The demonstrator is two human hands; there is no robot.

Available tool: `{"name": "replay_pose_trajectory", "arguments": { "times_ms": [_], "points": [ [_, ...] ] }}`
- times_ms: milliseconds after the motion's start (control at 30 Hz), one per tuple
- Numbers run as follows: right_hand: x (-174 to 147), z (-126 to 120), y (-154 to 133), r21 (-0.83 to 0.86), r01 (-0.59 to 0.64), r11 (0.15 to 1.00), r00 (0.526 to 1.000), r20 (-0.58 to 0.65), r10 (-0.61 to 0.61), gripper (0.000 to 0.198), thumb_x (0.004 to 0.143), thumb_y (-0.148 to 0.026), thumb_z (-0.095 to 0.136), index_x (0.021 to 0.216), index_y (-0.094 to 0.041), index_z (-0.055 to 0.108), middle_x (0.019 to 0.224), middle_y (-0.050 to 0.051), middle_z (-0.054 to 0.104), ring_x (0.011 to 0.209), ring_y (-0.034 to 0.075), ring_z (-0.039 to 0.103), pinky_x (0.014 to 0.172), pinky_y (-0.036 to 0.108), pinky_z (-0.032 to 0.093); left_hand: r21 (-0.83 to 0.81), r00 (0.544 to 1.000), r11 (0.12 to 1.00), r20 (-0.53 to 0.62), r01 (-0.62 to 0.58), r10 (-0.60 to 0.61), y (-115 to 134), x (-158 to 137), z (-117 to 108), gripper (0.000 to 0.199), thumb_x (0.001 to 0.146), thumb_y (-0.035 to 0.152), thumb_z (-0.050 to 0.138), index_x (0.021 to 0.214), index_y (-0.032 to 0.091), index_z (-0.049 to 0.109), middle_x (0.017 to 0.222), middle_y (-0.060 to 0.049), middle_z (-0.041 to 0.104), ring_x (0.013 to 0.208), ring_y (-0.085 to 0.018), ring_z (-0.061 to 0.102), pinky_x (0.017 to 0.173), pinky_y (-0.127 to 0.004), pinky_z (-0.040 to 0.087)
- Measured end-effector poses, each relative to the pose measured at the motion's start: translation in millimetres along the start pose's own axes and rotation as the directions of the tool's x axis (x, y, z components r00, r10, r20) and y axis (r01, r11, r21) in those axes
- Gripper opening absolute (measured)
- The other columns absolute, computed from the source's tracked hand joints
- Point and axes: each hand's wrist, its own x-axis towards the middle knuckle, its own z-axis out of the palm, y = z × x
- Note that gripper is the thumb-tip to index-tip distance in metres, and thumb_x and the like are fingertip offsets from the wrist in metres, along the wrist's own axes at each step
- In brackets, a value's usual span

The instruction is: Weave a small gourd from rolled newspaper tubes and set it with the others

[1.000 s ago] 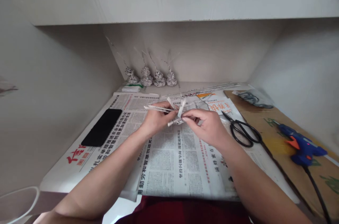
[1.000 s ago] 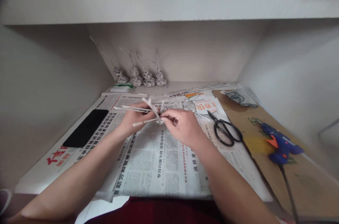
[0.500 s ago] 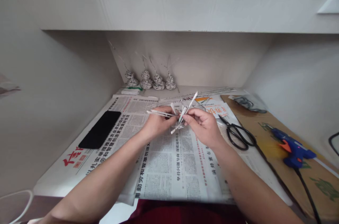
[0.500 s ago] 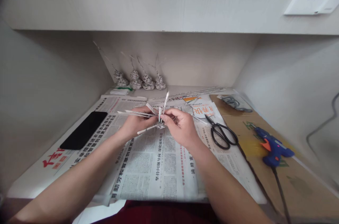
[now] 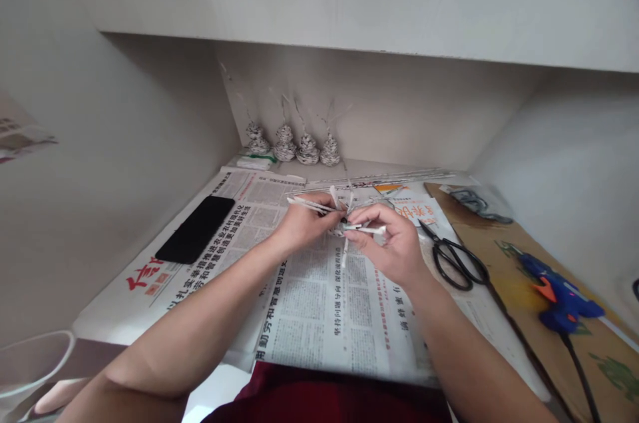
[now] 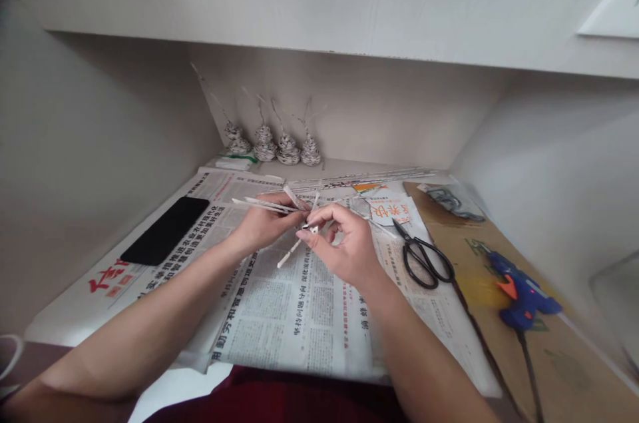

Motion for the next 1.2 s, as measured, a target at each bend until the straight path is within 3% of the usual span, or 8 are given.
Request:
{"name": "replay_pose_trajectory", "arguments": {
  "times_ms": [167,300,400,667,800,933,1067,1200],
  "points": [
    [-2.1,2.4,-0.5,-0.127,0.031,0.991,0.993,-0.112,-0.045,0.011,0.079,-0.026,0.071,0.083,-0.022,0.062,0.083,0.001,0.067,0.069,0.014,0.06,0.065,0.028,0.048,-0.002,1.0,1.0,0.02,0.003,-0.003,-0.7,0.3,-2.0,0.01,0.08,0.017,0.063,0.08,0.014,0.072,0.078,-0.004,0.073,0.074,-0.016,0.066,0.069,-0.026,0.049],
    [-0.8,4.4,2.6,-0.145,-0.059,0.988,0.972,-0.232,0.024,0.016,0.078,-0.027,0.072,0.073,-0.02,0.06,0.072,0.0,0.063,0.066,0.014,0.059,0.063,0.027,0.047,-0.037,0.999,0.999,0.021,0.028,-0.027,-0.7,0.1,-4.0,0.011,0.079,0.019,0.064,0.081,0.014,0.073,0.08,-0.004,0.073,0.077,-0.017,0.066,0.071,-0.027,0.05],
    [0.8,3.9,2.6,-0.12,-0.09,0.989,0.967,-0.249,0.058,0.018,0.077,-0.026,0.073,0.071,-0.02,0.057,0.072,-0.001,0.062,0.065,0.013,0.058,0.062,0.027,0.046,-0.052,0.998,0.997,0.03,0.065,-0.063,-0.2,0.5,-5.3,0.012,0.078,0.019,0.065,0.083,0.013,0.073,0.079,-0.004,0.073,0.075,-0.017,0.066,0.069,-0.027,0.049],
    [-2.8,-1.2,-2.9,-0.132,0.038,0.99,0.997,-0.056,-0.046,0.013,0.079,-0.012,0.063,0.086,-0.022,0.059,0.08,0.0,0.062,0.072,0.014,0.06,0.065,0.029,0.047,-0.063,0.995,0.993,0.04,0.098,-0.096,-2.1,1.4,-6.0,0.013,0.078,0.022,0.065,0.08,0.012,0.073,0.074,-0.004,0.072,0.066,-0.014,0.063,0.063,-0.026,0.048],
    [-4.2,-7.5,-7.6,-0.141,0.119,0.983,0.976,0.196,-0.09,0.037,0.078,-0.007,0.055,0.109,-0.025,0.063,0.091,0.002,0.065,0.085,0.018,0.062,0.079,0.035,0.049,-0.052,0.994,0.993,0.028,0.103,-0.102,-0.3,1.5,-6.7,0.011,0.078,0.02,0.063,0.075,0.012,0.071,0.071,-0.004,0.071,0.065,-0.014,0.061,0.062,-0.026,0.047],
    [-2.8,-11.0,-6.5,-0.122,0.06,0.991,0.927,0.376,-0.01,0.053,0.078,-0.006,0.051,0.126,-0.028,0.057,0.099,0.003,0.068,0.093,0.019,0.063,0.087,0.039,0.05,-0.066,0.992,0.99,0.006,0.128,-0.128,1.2,2.0,-7.0,0.009,0.075,0.018,0.064,0.074,0.013,0.071,0.071,-0.004,0.071,0.067,-0.015,0.062,0.063,-0.026,0.047],
    [-0.8,-6.4,-1.1,-0.07,-0.045,0.996,0.975,0.216,0.059,0.032,0.086,-0.017,0.055,0.116,-0.026,0.063,0.101,0.005,0.069,0.086,0.018,0.066,0.076,0.035,0.055,-0.04,0.995,0.994,0.022,0.098,-0.098,1.3,1.1,-6.3,0.011,0.076,0.016,0.061,0.067,0.013,0.067,0.062,0.0,0.065,0.059,-0.013,0.057,0.057,-0.024,0.043],
    [0.0,3.4,-3.9,-0.207,0.038,0.978,0.995,0.101,-0.017,0.022,0.08,-0.024,0.07,0.101,-0.024,0.068,0.103,0.006,0.068,0.08,0.017,0.066,0.066,0.03,0.054,-0.011,0.996,0.997,0.03,0.08,-0.08,3.6,-0.3,-4.9,0.016,0.078,0.019,0.06,0.065,0.013,0.065,0.06,0.001,0.061,0.059,-0.012,0.053,0.057,-0.024,0.04]
  ]
}}
